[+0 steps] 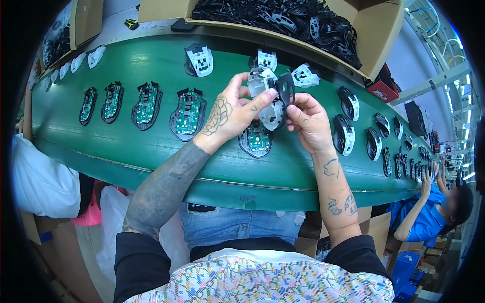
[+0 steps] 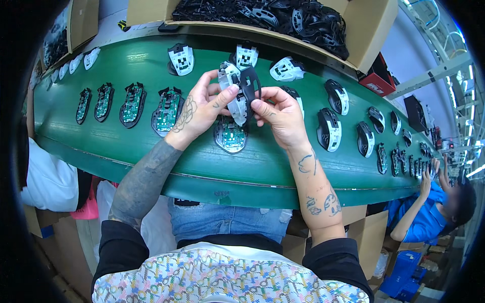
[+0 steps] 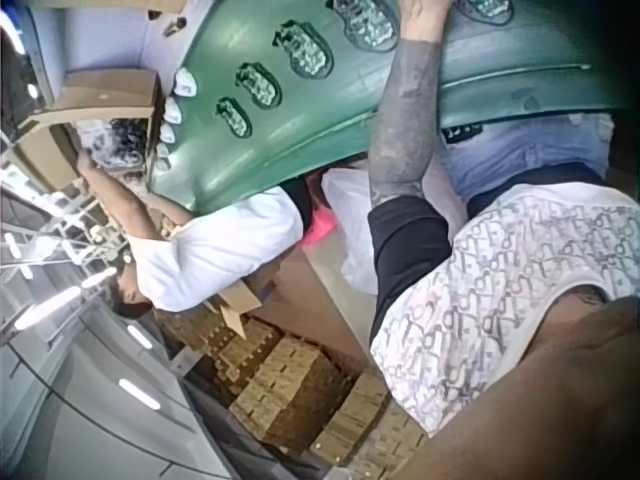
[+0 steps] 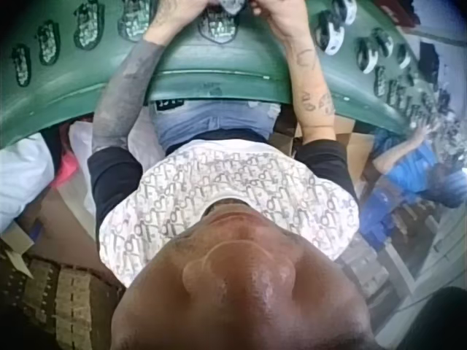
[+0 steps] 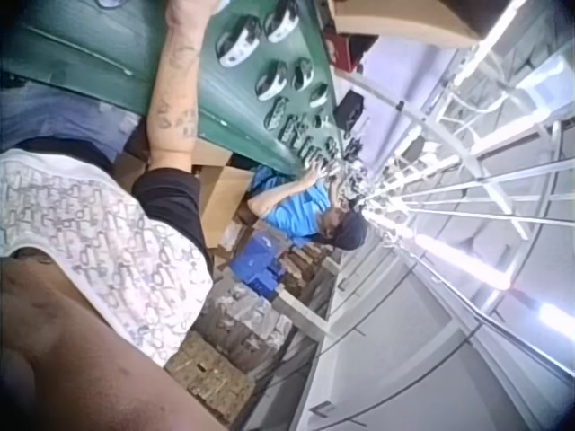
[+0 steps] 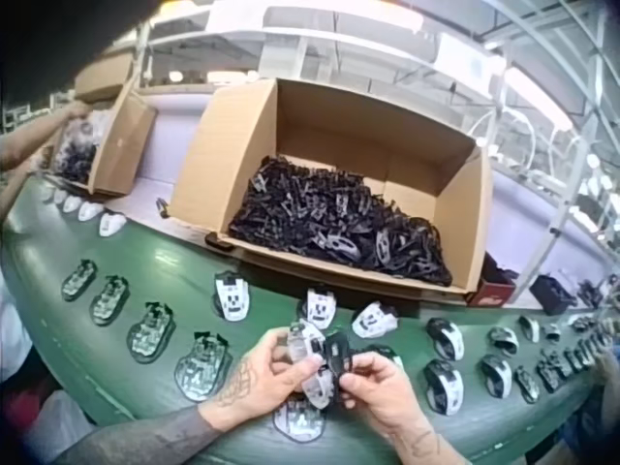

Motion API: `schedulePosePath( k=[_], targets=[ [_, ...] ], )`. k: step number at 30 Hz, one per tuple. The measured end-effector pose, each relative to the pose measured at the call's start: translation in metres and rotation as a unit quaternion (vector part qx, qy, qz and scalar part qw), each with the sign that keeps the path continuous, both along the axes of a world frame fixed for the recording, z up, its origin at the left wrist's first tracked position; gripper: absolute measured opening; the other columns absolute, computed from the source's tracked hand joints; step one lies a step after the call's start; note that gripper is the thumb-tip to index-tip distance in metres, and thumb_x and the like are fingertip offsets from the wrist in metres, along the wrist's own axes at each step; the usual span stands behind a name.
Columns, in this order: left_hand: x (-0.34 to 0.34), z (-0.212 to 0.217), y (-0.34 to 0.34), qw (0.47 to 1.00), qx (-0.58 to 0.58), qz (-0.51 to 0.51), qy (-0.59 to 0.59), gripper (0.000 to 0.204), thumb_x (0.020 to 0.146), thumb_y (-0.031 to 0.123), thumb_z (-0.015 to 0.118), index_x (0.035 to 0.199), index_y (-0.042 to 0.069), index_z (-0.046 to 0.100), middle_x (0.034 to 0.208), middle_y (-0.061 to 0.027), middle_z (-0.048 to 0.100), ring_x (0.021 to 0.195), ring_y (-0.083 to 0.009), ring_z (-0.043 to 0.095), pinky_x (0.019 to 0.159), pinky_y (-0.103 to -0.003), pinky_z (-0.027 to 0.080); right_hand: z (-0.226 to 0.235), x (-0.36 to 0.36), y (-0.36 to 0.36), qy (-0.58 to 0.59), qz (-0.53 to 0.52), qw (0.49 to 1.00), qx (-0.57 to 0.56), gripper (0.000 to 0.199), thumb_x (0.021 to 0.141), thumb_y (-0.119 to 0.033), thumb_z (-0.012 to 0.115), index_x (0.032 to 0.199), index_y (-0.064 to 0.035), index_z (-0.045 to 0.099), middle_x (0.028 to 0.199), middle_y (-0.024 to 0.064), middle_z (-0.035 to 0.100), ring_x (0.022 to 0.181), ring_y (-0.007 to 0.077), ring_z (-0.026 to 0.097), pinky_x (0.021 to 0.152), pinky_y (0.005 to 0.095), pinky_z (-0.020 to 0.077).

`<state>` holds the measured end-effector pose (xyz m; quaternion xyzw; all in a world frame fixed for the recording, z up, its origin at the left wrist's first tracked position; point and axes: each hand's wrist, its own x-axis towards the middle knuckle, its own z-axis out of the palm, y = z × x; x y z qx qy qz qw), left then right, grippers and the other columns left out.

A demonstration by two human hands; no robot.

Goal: The person assembles small electronic devices by attaching black plastic components to white housings containing circuit boards. They repeatedly pick up a black part, align it with a white housing on the green table, press them together, and place the assembled unit back on the table. The process is repeated for multiple units in a continuous sequence.

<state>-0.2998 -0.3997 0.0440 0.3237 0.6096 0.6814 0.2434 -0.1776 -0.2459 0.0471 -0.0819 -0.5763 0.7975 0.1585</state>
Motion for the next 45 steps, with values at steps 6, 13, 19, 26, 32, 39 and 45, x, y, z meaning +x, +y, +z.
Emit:
schedulePosePath(
  k=[6, 13, 19, 26, 32, 39, 45],
  targets=[
    [-0.002, -0.008, 0.003, 1.000, 0.005, 0.021, 0.019, 0.075, 0.085, 0.045, 0.065, 0.133, -0.004, 0.035, 0.106, -0.0161, 0.062, 0.081, -0.0160, 0.065, 0.064, -0.026, 0.053, -0.007, -0.005, -0.007, 0.021, -0.019, 0.998, -0.049, 0.018, 0.085, -0.007, 0.067, 0.101, -0.0031, 0.059, 0.083, 0.0017, 0.061, 0.065, 0.0069, 0.056, 0.056, 0.0196, 0.0480],
    [-0.004, 0.000, -0.005, 0.999, -0.015, -0.042, -0.007, 0.068, 0.089, 0.035, 0.062, 0.137, -0.001, 0.031, 0.115, -0.0132, 0.056, 0.101, -0.0170, 0.059, 0.078, -0.031, 0.053, -0.001, -0.007, -0.023, 0.040, -0.083, 0.984, 0.149, 0.027, 0.081, -0.008, 0.073, 0.102, -0.0033, 0.057, 0.082, 0.0008, 0.058, 0.067, 0.0047, 0.055, 0.060, 0.0183, 0.0485],
    [-0.006, 0.006, -0.009, 0.982, 0.081, -0.054, -0.164, 0.072, 0.077, 0.028, 0.075, 0.128, -0.005, 0.037, 0.107, -0.0134, 0.060, 0.098, -0.0178, 0.060, 0.079, -0.028, 0.051, -0.008, -0.010, -0.024, 0.007, -0.075, 0.977, 0.200, 0.044, 0.081, -0.014, 0.074, 0.116, 0.0006, 0.051, 0.094, 0.0057, 0.058, 0.084, 0.0093, 0.057, 0.073, 0.0214, 0.0503],
    [-0.012, 0.011, -0.016, 0.990, 0.095, -0.045, -0.099, 0.041, 0.073, 0.009, 0.075, 0.107, 0.004, 0.051, 0.100, -0.0085, 0.063, 0.094, -0.0153, 0.061, 0.089, -0.031, 0.048, 0.002, -0.007, -0.027, 0.008, 0.048, 0.993, 0.103, 0.049, 0.087, -0.010, 0.065, 0.128, 0.0068, 0.044, 0.117, 0.0139, 0.057, 0.105, 0.0170, 0.057, 0.092, 0.0298, 0.0480],
    [-0.011, 0.014, -0.018, 0.991, 0.090, -0.038, -0.095, 0.048, 0.074, 0.010, 0.079, 0.109, 0.000, 0.047, 0.104, -0.0127, 0.063, 0.096, -0.0170, 0.062, 0.082, -0.029, 0.051, 0.009, -0.009, -0.028, -0.024, 0.044, 0.997, 0.066, 0.049, 0.086, -0.010, 0.067, 0.127, 0.0069, 0.046, 0.115, 0.0133, 0.059, 0.102, 0.0162, 0.059, 0.090, 0.0283, 0.0490],
    [-0.025, 0.004, -0.018, 0.973, 0.153, -0.040, -0.167, 0.041, 0.089, 0.045, 0.060, 0.106, 0.008, 0.058, 0.100, -0.0034, 0.064, 0.087, -0.0130, 0.062, 0.080, -0.029, 0.047, 0.000, -0.014, -0.042, 0.044, 0.010, 0.992, 0.118, 0.057, 0.080, -0.006, 0.073, 0.129, 0.0047, 0.044, 0.118, 0.0130, 0.057, 0.104, 0.0180, 0.059, 0.091, 0.0303, 0.0487],
    [-0.086, 0.033, -0.041, 0.939, 0.222, -0.028, -0.261, 0.052, 0.097, 0.047, 0.039, 0.111, -0.001, 0.055, 0.112, -0.0170, 0.062, 0.104, -0.0269, 0.060, 0.093, -0.039, 0.046, 0.001, -0.011, 0.002, 0.019, -0.243, 0.899, 0.364, 0.029, 0.085, -0.017, 0.068, 0.108, -0.0004, 0.063, 0.099, 0.0078, 0.065, 0.086, 0.0129, 0.064, 0.079, 0.0248, 0.0495]
  ],
)
